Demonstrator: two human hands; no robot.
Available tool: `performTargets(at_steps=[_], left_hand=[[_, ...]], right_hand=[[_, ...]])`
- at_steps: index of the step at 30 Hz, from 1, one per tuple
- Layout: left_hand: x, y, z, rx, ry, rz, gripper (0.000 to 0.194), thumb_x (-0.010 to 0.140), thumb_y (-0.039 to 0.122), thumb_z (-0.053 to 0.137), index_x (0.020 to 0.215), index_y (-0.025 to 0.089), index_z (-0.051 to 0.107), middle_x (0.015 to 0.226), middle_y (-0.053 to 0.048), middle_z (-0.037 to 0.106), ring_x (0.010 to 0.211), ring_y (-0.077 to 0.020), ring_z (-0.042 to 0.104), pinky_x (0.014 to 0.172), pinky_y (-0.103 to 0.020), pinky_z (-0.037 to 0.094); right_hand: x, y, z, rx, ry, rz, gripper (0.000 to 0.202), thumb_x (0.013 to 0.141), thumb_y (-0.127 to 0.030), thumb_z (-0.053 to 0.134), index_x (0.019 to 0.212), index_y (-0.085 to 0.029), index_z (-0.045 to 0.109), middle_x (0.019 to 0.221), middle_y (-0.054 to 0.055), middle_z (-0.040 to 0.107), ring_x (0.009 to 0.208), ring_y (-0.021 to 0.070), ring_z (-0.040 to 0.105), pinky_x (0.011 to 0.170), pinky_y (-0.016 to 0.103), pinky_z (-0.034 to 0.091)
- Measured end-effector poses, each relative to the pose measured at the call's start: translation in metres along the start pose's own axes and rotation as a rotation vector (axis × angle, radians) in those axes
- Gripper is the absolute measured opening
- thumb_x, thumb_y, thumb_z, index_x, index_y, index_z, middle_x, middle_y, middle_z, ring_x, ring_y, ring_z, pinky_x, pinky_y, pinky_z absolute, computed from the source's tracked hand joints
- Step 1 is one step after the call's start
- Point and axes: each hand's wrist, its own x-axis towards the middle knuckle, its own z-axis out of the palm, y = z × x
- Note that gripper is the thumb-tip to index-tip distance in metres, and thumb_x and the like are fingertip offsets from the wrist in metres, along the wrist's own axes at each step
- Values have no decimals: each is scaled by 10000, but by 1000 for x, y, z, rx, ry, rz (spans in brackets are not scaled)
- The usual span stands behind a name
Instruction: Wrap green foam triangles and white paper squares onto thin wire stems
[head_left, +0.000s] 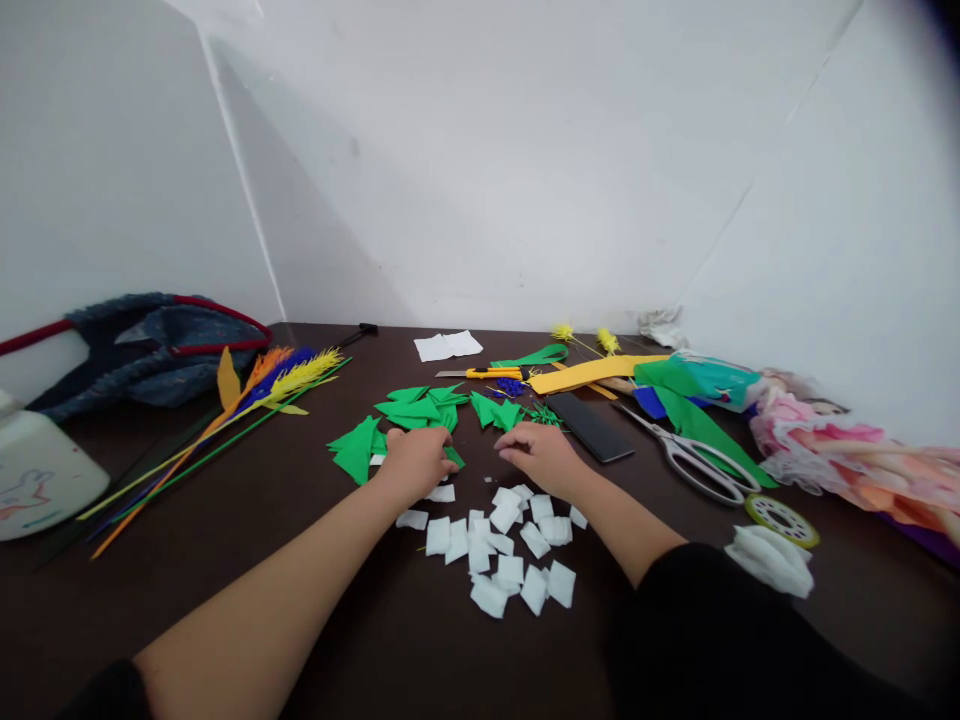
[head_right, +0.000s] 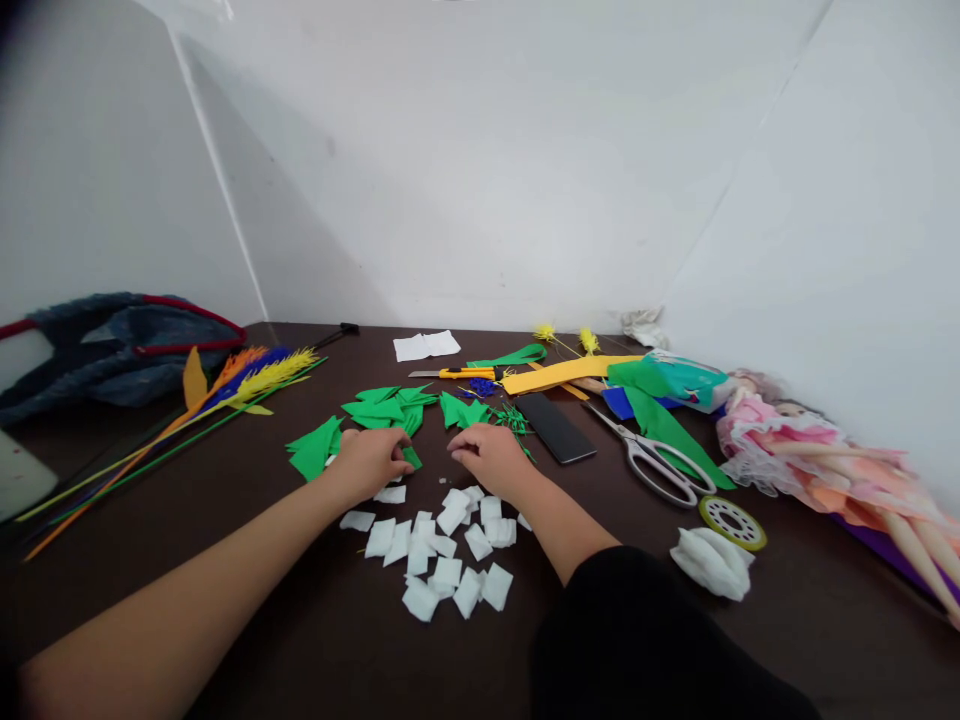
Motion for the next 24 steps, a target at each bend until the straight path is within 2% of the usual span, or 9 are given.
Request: performTargets(at_steps=[6,11,17,20,24], left_hand=[[1,2,-5,-64,16,16,177,675,231,544,835,248,619,717,6,680,760,-196,588,672,-294,342],[2,-4,-8,-8,-5,126,274,670,198,545,897,317,641,840,-15,626,872,-225,532,742,-329,322],[3,-3,-4,56,50,183,90,651,169,566,670,238,620,950,-30,578,943,-246,477,810,-392,290],[0,5,-11,-147,125,191,55,696,191,525,697,219,573,917,-13,599,901,-200,512,809,-351,328],[-8,19,-19,-569,138,95,82,712,272,524,723,200,486,659,31,546,639,-136,505,605,-255,383]], right_hand=[[-2,-5,-2,105,23,177,125,688,-202,569,766,-204,666,690,-1,630,617,127,534,584,246,410],[-4,-5,-2,127,17,202,120,684,-210,556,749,-196,657,644,-12,599,573,113,489,546,238,379],[-4,-5,2,167,-17,201,122,675,-198,557,749,-186,653,644,-7,596,584,115,498,564,244,385],[-4,-11,3,282,11,221,121,661,-200,573,758,-181,643,669,0,606,613,123,525,590,252,406],[-5,-23,4,490,85,231,131,650,-220,603,769,-168,618,687,9,609,640,131,543,621,268,429]])
